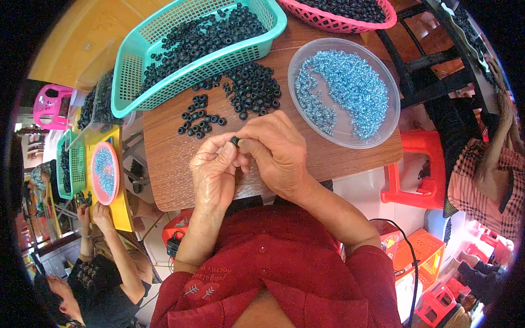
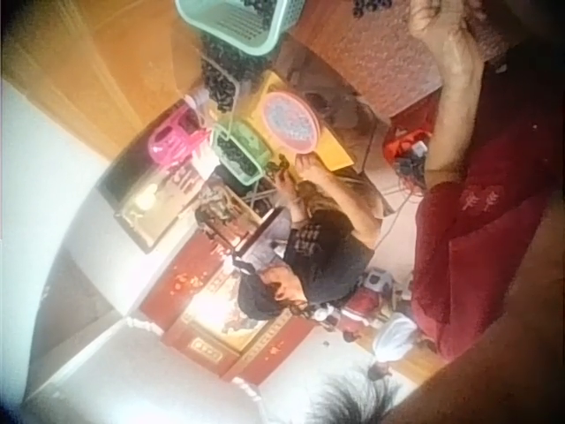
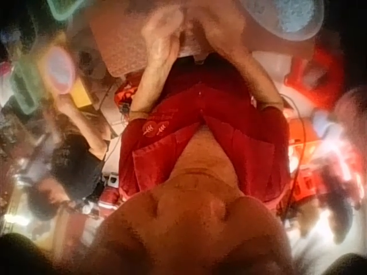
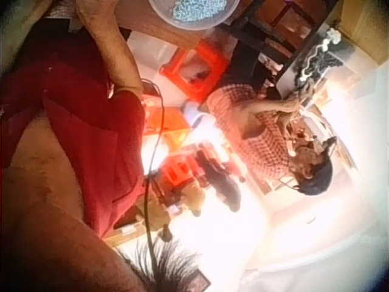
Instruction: The person assembles small plastic components by hand, picking up black beads and inserting smaller parts into them at a table.
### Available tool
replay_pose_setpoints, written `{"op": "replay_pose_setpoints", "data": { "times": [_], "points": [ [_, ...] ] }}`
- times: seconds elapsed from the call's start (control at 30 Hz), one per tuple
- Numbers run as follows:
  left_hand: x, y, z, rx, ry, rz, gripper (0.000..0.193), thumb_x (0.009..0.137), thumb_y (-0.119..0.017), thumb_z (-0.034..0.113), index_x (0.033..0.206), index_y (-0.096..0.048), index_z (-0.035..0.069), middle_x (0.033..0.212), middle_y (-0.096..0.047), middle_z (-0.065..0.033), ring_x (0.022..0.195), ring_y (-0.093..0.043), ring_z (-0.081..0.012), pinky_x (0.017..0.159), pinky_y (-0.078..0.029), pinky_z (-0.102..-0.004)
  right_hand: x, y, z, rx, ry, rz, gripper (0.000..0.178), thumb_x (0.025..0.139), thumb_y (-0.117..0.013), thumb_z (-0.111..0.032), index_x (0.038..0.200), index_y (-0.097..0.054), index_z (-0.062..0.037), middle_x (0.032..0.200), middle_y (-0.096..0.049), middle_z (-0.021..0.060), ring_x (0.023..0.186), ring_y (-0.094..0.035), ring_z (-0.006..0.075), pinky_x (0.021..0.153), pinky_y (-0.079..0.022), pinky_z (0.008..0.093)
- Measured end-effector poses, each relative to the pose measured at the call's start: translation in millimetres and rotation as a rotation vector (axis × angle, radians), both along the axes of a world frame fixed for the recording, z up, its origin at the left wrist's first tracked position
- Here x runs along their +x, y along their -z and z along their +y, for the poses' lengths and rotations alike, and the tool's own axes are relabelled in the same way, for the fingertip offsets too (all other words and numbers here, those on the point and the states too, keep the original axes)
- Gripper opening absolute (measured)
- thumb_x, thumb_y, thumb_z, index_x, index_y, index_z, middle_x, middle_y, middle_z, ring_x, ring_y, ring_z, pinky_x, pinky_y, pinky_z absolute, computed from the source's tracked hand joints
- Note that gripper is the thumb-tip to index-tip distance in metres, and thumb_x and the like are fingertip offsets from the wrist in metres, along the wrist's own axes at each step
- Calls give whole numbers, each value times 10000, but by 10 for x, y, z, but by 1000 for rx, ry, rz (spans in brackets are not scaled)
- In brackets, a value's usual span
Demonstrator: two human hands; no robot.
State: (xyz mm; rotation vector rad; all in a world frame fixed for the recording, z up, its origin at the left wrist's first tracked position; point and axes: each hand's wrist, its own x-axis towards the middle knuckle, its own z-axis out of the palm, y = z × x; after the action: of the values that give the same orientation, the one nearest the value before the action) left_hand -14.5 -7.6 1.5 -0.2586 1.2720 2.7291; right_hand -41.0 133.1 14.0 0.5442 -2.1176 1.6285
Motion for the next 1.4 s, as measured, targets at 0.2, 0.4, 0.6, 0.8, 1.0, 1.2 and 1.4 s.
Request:
{"op": "replay_pose_setpoints", "data": {
  "times": [0.2,0.4,0.6,0.8,1.0,1.2,1.4],
  "points": [
    [-7,-4,-36,67,32,-64,196,890,-623,20,1073,-601,-48,871,-671,-144,667,-632,-173,549,-514,-277,-40,18,25,72,-14,72,159,718,-697,63,860,-674,-4,836,-643,97,750,-587,222,665,-466,309],
    [-10,-15,-28,-19,24,-63,182,889,-621,14,1054,-598,-59,835,-668,-149,629,-629,-176,521,-513,-276,-94,35,53,136,-49,99,228,654,-650,72,854,-641,-36,836,-619,99,756,-569,279,630,-468,363],
    [18,-54,39,-39,-15,-43,170,896,-623,38,1034,-598,-59,835,-670,-153,622,-627,-171,508,-508,-274,-112,-15,35,195,-49,233,236,616,-672,48,830,-627,-40,832,-611,88,744,-558,271,606,-453,349],
    [-15,-113,58,-20,-1,-46,186,913,-605,55,1065,-596,-52,842,-673,-159,623,-632,-176,489,-502,-269,-173,2,61,170,-76,230,200,648,-685,19,832,-625,-31,815,-615,83,741,-559,266,621,-452,356],
    [-32,-137,23,-136,40,-14,191,911,-610,62,1065,-603,-52,815,-680,-166,607,-643,-186,479,-501,-268,-181,21,122,76,-114,98,147,709,-674,28,837,-648,-38,808,-627,66,751,-565,251,646,-451,349],
    [-54,-176,4,-92,97,-113,154,892,-629,62,994,-608,-52,755,-672,-168,520,-619,-186,422,-479,-271,-143,-3,146,87,-130,30,157,695,-691,24,824,-660,-58,795,-620,58,771,-571,241,664,-456,341],
    [-55,-79,-5,62,93,-189,123,834,-623,30,933,-595,-37,674,-644,-167,421,-558,-187,375,-441,-281,-53,15,124,75,-123,-28,172,693,-692,29,847,-669,-43,811,-618,68,768,-568,238,664,-457,334]
  ]
}}
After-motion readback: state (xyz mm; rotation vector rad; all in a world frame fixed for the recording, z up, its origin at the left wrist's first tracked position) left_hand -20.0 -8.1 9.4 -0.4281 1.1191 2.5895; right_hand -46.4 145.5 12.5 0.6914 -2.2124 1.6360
